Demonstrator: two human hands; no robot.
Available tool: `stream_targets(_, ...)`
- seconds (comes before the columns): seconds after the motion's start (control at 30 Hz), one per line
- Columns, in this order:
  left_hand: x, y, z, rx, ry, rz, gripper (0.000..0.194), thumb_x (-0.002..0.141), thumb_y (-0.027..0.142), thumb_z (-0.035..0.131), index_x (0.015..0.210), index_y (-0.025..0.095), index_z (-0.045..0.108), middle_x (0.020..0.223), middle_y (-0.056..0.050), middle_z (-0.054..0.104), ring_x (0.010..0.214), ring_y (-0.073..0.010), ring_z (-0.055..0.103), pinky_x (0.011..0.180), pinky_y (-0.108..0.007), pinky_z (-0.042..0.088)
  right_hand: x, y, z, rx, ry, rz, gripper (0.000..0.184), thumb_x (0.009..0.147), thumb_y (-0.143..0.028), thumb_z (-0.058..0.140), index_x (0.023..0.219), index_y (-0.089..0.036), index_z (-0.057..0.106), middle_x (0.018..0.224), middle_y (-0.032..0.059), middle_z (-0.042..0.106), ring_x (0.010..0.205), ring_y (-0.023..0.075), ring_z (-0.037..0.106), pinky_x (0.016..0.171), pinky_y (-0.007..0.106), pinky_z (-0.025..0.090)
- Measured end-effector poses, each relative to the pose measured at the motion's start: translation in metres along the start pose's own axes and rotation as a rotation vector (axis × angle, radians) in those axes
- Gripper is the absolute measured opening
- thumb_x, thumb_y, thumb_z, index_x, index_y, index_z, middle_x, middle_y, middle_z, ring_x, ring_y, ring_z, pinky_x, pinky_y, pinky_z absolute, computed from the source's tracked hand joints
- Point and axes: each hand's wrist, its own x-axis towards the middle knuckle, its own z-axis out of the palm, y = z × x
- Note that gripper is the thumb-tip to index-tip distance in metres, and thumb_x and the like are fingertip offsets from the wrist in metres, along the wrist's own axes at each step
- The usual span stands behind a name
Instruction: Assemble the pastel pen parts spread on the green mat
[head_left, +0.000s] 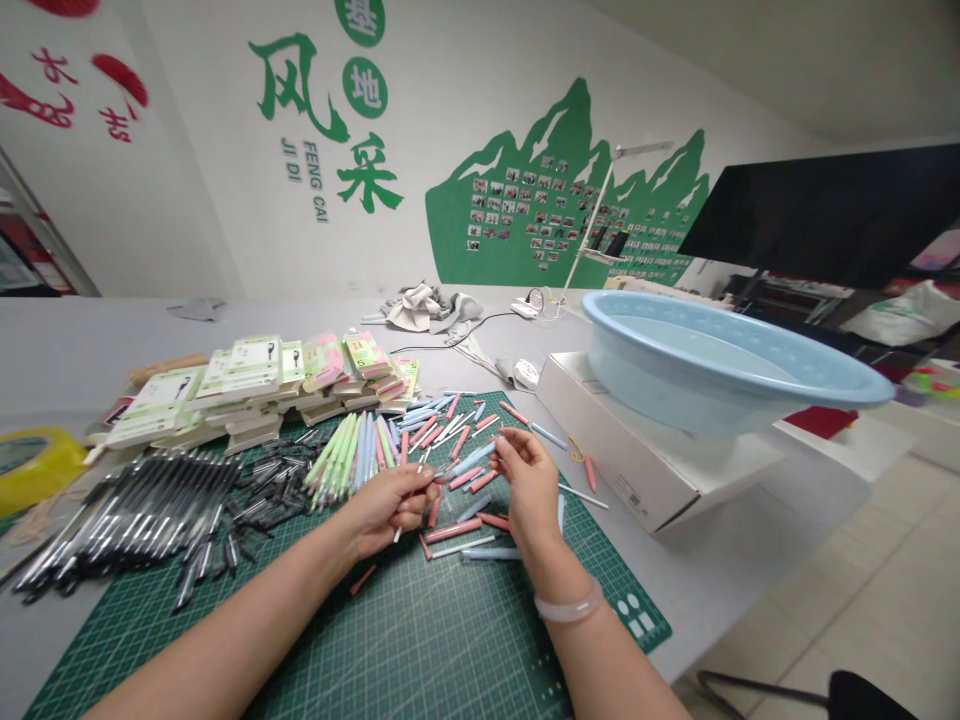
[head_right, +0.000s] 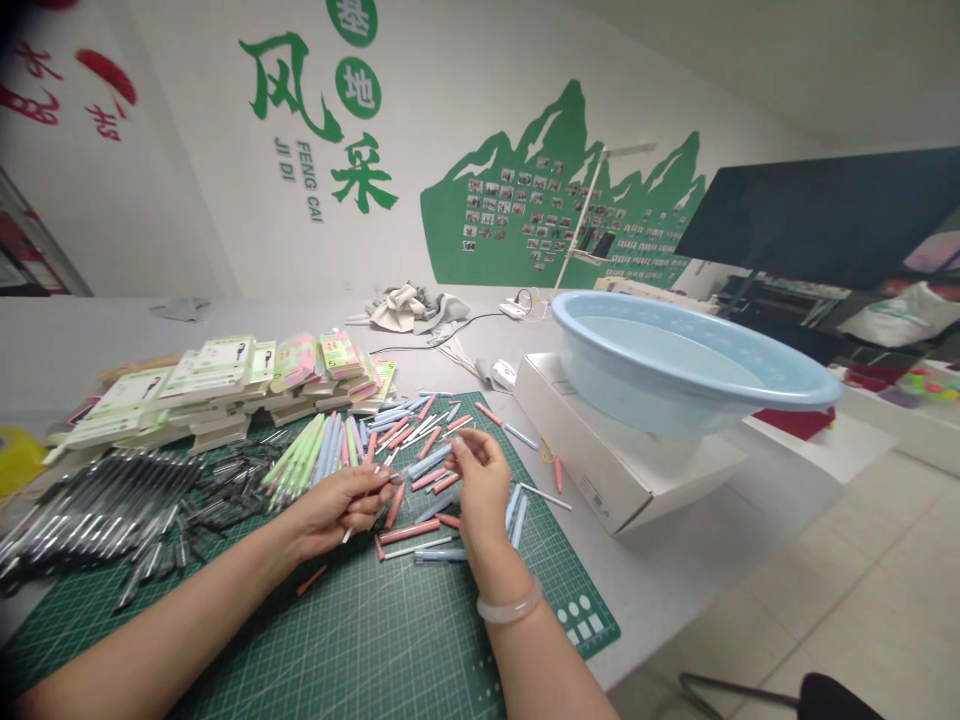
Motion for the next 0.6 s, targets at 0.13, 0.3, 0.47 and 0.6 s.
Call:
stream_targets(0.13,0.001,0.002,0.001,0.071,0.035,0.029,0.016,0.077,0.022,0.062,0.083,0.007,0.058,0.066,0.0,0.049,0.039,0.0024,0.022,0.034,-0.011,0.009,0.008,0.009,-0.007,0.156,0.061,0.199,0.025,0.063,-0.026,0.073,0.083,-0.017,0.063,0.071,-0.0019,0.06,0.059,0.0083,0.057,0.057,0.021,0.049)
stream_targets(0.3,0.001,0.004,0.001,0.156,0.065,0.053,0.017,0.075,0.02,0.059,0.088,0.009,0.057,0.068,-0.001,0.053,0.039,0.001,0.023,0.035,-0.013,0.009,0.008,0.015,-0.006,0.168,0.047,0.247,0.025,0.059,-0.023,0.075,0.08,-0.016,0.063,0.068,-0.0026,0.059,0.057,0.0075,0.057,0.055,0.02,0.049)
stream_targets(0.47,-0.004,0.011,0.001,0.236,0.069,0.057,0.023,0.072,0.018,0.057,0.093,0.011,0.053,0.072,-0.002,0.057,0.04,0.0004,0.022,0.037,-0.014,0.008,0.009,0.016,-0.006,0.175,0.058,0.273,0.024,0.058,-0.022,0.076,0.078,-0.016,0.064,0.068,-0.002,0.061,0.058,0.0079,0.057,0.056,0.019,0.049)
stream_targets(0.6,-0.008,0.017,0.002,0.453,0.057,0.094,0.019,0.078,0.027,0.051,0.093,0.015,0.05,0.079,-0.004,0.062,0.039,-0.0014,0.021,0.038,-0.016,0.009,0.01,0.015,-0.009,0.219,0.072,0.327,0.024,0.057,-0.02,0.077,0.078,-0.016,0.064,0.067,-0.0015,0.063,0.059,0.0082,0.058,0.056,0.019,0.05)
